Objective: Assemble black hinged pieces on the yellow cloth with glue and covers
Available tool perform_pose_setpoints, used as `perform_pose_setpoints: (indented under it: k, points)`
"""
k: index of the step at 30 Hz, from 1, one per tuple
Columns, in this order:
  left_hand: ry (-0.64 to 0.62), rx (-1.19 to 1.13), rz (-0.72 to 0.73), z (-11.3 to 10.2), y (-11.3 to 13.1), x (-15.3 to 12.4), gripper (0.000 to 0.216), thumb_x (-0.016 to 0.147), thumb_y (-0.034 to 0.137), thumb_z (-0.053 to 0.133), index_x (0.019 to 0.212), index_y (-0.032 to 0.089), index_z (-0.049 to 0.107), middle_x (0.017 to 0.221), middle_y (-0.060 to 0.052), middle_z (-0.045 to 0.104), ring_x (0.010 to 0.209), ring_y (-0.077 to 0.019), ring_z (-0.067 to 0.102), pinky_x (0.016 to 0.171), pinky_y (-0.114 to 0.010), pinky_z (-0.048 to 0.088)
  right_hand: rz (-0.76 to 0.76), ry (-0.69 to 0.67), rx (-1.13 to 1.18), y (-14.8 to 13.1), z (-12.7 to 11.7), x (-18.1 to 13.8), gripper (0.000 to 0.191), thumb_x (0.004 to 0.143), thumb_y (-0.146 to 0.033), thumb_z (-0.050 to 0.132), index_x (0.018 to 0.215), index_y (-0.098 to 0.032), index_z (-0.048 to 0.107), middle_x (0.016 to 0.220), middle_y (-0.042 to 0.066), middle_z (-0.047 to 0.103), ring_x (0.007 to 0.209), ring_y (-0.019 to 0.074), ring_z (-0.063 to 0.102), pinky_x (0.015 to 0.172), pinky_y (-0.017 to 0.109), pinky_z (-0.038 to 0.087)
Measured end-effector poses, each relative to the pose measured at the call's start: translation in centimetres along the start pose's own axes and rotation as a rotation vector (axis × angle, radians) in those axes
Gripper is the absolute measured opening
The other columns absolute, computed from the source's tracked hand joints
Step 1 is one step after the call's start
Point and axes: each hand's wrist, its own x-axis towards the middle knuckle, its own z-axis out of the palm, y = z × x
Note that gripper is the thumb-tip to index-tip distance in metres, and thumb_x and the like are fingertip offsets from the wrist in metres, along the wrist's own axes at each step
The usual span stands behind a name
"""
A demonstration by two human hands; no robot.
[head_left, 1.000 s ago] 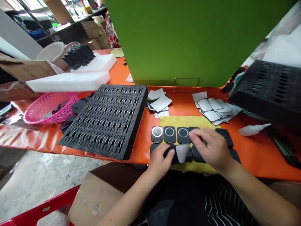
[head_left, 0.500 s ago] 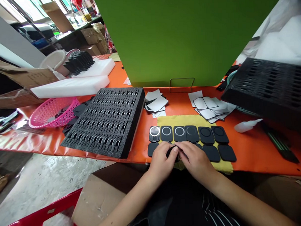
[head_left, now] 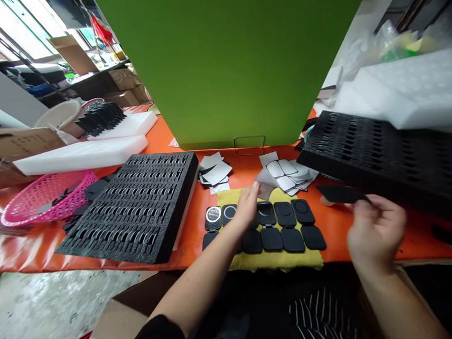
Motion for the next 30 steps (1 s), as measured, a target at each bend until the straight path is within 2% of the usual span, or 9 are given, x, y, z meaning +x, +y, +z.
perform_pose_setpoints:
  k: [2,5,8,12,14,20,23,26,30]
  points:
    - [-0.101,-0.184,-0.147,2.4,0.0,3.2,0.058,0.082,0.057,0.031,0.116,0.014,0.050,0.125,-0.012,0.047,0.107,-0.0203,0.051,0.089,-0.028,0.040,0.112,0.053,0.076,0.3,-1.5,1.2,0.026,0.075,-0.029,0.058,0.099,-0.021,0.052,0.084,0.007,0.057,0.069,0.0167,0.058,0.076,0.041,0.047]
    - [-0.197,-0.212,-0.259,5.6,0.4,6.4,0.062,0.082,0.057,0.029,0.127,0.014,0.038,0.137,-0.013,0.031,0.101,-0.0205,0.055,0.080,-0.027,0.046,0.215,0.010,0.085,0.3,-2.8,1.0,0.027,0.072,-0.033,0.061,0.096,-0.022,0.053,0.087,0.008,0.058,0.073,0.0189,0.058,0.081,0.046,0.044]
    - [-0.189,-0.119,-0.265,5.9,0.4,6.4,0.060,0.076,0.050,0.048,0.123,0.012,0.043,0.129,-0.017,0.040,0.099,-0.0254,0.055,0.074,-0.031,0.048,0.256,-0.087,0.092,0.3,-3.0,-0.4,0.029,0.071,-0.035,0.061,0.095,-0.020,0.053,0.098,0.010,0.058,0.087,0.0224,0.058,0.086,0.049,0.041]
    - [-0.106,0.048,-0.152,0.8,-0.9,2.1,0.048,0.069,0.036,0.062,0.115,0.023,0.053,0.131,-0.008,0.040,0.102,-0.0230,0.052,0.082,-0.031,0.044,0.299,-0.199,0.118,1.2,-2.1,-1.8,0.027,0.073,-0.035,0.059,0.095,-0.020,0.052,0.104,0.009,0.057,0.097,0.0227,0.056,0.088,0.046,0.041]
    - [0.040,0.335,0.066,-3.0,-1.6,-0.9,0.042,0.074,0.035,0.056,0.114,0.022,0.052,0.123,-0.008,0.048,0.095,-0.0198,0.054,0.087,-0.033,0.042,0.327,-0.237,0.127,1.8,-1.4,-2.3,0.028,0.073,-0.034,0.059,0.097,-0.021,0.052,0.104,0.009,0.058,0.096,0.0217,0.056,0.087,0.045,0.042]
    - [0.367,0.850,0.080,-12.0,-3.2,-8.3,0.037,0.081,0.036,0.044,0.112,0.018,0.051,0.109,-0.009,0.052,0.098,-0.0218,0.053,0.085,-0.035,0.042,0.170,-0.547,0.031,1.8,2.9,-2.3,0.048,0.082,-0.033,0.048,0.126,-0.024,0.032,0.110,0.009,0.058,0.103,0.0204,0.054,0.087,0.041,0.043]
    - [0.397,1.062,-0.003,-13.4,-3.9,-9.7,0.047,0.079,0.039,0.046,0.120,0.016,0.044,0.112,-0.012,0.051,0.105,-0.0250,0.049,0.091,-0.038,0.038,-0.095,-0.828,-0.234,2.2,7.1,-1.5,0.064,0.083,-0.030,0.044,0.137,-0.023,0.012,0.116,0.008,0.057,0.111,0.0204,0.049,0.091,0.040,0.040]
    - [0.376,1.191,-0.095,-12.8,-4.1,-10.3,0.060,0.078,0.045,0.048,0.128,0.015,0.034,0.119,-0.014,0.047,0.110,-0.0272,0.044,0.091,-0.038,0.035,-0.414,-1.024,-0.460,4.1,11.3,-0.5,0.066,0.079,-0.019,0.043,0.138,-0.021,0.013,0.125,0.008,0.049,0.122,0.0208,0.037,0.100,0.044,0.027]
    - [0.341,1.263,-0.110,-11.1,-3.8,-10.8,0.060,0.079,0.044,0.047,0.131,0.020,0.030,0.116,-0.012,0.049,0.107,-0.0268,0.046,0.086,-0.035,0.035,-0.500,-1.114,-0.697,7.4,13.7,0.8,0.067,0.074,-0.006,0.036,0.137,-0.019,0.019,0.109,0.008,0.061,0.106,0.0198,0.052,0.099,0.045,0.026]
